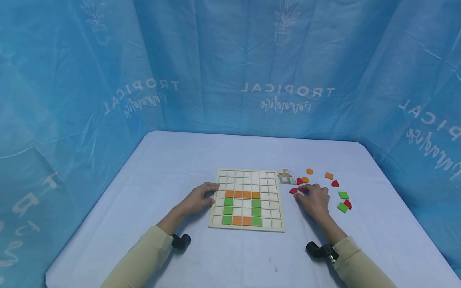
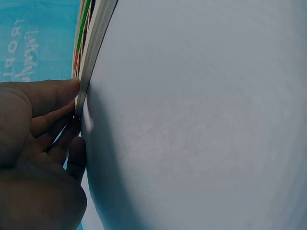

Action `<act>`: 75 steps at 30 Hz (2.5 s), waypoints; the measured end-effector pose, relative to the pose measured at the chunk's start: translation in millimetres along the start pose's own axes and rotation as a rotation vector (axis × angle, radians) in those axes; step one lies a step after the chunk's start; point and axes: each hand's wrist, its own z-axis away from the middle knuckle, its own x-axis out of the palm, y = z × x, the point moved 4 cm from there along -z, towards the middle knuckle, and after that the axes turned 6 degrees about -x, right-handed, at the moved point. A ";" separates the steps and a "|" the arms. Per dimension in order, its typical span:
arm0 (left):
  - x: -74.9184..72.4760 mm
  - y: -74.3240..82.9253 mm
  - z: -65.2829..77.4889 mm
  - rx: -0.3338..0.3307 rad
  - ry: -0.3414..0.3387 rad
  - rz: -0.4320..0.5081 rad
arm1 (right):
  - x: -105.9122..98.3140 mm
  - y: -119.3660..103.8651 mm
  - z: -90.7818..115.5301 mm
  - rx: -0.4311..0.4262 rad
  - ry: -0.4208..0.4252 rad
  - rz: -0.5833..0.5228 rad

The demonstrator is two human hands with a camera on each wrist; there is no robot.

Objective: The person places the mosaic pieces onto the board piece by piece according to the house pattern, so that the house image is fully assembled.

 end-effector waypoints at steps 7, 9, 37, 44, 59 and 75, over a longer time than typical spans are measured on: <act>0.2 0.7 0.6 0.015 -0.001 -0.010 | -1.8 0.7 0.0 -0.038 -0.022 -0.003; 0.4 0.6 0.5 0.014 0.000 -0.008 | -2.3 0.3 -0.4 -0.053 -0.026 -0.003; 0.2 -0.4 -0.6 0.006 0.003 0.015 | 21.8 -79.8 -4.1 -0.267 -0.023 -0.170; 0.1 1.1 -0.8 -0.007 0.004 0.010 | 50.7 -124.2 -3.3 -0.323 -0.093 -0.185; -1.4 2.1 -1.3 0.016 -0.008 -0.002 | 100.8 -183.0 -5.0 -0.428 -0.185 -0.083; -0.9 0.5 -0.5 0.002 -0.009 -0.007 | 116.1 -190.3 -2.5 -0.404 -0.205 -0.013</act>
